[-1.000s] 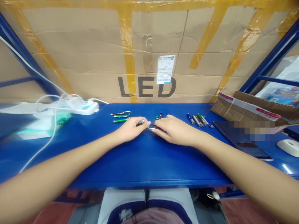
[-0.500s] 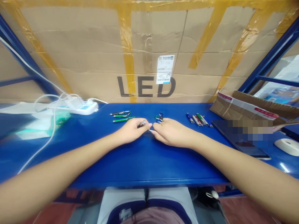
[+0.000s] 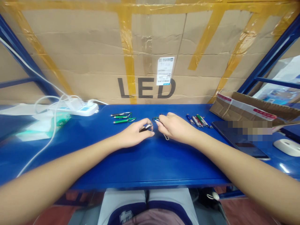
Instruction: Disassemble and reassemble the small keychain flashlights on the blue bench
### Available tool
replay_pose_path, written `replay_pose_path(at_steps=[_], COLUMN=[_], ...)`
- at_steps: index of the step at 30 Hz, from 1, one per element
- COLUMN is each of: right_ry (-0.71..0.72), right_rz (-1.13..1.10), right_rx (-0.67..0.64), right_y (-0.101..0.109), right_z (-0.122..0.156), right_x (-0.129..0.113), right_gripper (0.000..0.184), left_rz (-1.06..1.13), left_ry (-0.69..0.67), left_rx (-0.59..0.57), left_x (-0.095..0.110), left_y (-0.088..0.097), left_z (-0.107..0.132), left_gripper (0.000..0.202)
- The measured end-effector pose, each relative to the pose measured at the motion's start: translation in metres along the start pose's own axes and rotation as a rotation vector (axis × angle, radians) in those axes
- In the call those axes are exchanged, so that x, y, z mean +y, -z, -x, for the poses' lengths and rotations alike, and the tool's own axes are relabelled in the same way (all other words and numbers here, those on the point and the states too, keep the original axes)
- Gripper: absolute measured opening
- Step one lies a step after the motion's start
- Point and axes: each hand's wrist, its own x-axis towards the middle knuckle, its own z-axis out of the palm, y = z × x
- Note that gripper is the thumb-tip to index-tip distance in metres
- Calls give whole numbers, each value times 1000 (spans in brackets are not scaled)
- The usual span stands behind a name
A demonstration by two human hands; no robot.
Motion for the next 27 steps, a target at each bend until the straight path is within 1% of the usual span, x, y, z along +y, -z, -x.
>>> replay_pose_path(at_steps=[2,3,7,10,16,20,27], right_ry=[21,34,71,72,73,79,27], right_rz=[-14,-15,-25,-38,-48,-17,14], right_rx=[25,25,7,22,44,54,38], right_y=[0,0,0,1,1,-1,0], right_z=[1,1,2,2,1,0,0], right_x=[-1,-3,-7,-8,-8,-9,-14], right_gripper=[30,31,33,32,29,31,31], left_rz=[27,87,508,695,856,914,939], left_ry=[-5,23,231,275,309,314,331], left_rx=[-32,-62,-252,-319,-382,-419,-395], left_x=[0,0,3,8,14,12,13], left_y=[-1,-2,-4,-4,-4,-6,-8], left_z=[0,1,2,4,5,5,5], left_gripper=[17,19,22,28,23,28,32])
